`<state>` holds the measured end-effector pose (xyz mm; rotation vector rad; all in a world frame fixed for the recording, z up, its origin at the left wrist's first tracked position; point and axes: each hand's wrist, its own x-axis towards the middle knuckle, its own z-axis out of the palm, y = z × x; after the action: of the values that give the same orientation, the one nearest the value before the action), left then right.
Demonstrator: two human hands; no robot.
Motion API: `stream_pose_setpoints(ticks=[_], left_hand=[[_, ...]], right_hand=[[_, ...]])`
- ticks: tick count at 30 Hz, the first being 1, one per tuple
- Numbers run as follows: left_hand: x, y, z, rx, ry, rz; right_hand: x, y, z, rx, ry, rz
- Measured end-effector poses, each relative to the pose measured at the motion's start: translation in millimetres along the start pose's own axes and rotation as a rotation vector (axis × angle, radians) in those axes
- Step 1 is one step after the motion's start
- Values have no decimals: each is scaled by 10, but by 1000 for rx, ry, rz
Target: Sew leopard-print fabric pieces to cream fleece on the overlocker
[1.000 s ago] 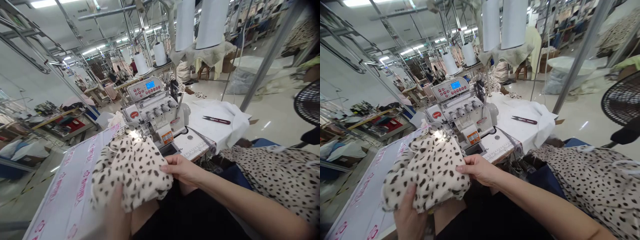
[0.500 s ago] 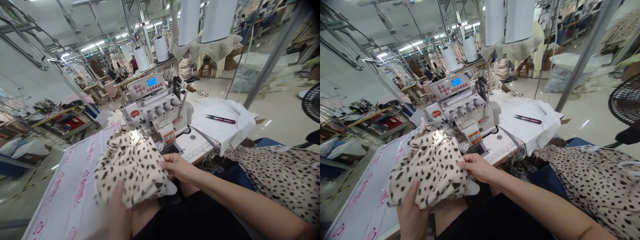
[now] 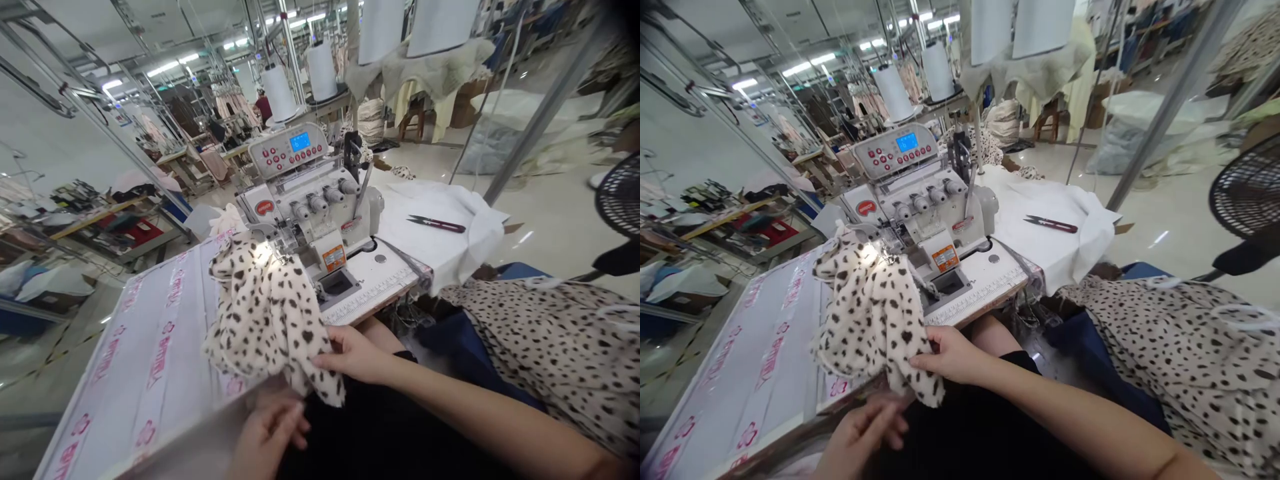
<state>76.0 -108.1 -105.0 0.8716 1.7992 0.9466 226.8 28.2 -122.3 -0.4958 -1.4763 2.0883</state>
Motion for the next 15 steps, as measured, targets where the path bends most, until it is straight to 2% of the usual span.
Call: stream_pose_setpoints(ticks=[2,5,7,8,11,15], left_hand=[[-146,10,-38,233,19,177],[-205,105,-22,431,224,639],[-153,146,53,572,232,927],[-119,150,105,629,196,1016],[-52,110,256,625,138,1097],[-101,50,312,453,199,1065]], right_hand=[[-108,29,33,-60,-2,-34],[-240,-5,90,-98,-24,-67],[-316,-55,126,-100,-64,-98],[-351,-81,139,-104,-83,-122],[-451,-151,147,-197,-94,-209],[-572,-201,136,-404,-69,-334]])
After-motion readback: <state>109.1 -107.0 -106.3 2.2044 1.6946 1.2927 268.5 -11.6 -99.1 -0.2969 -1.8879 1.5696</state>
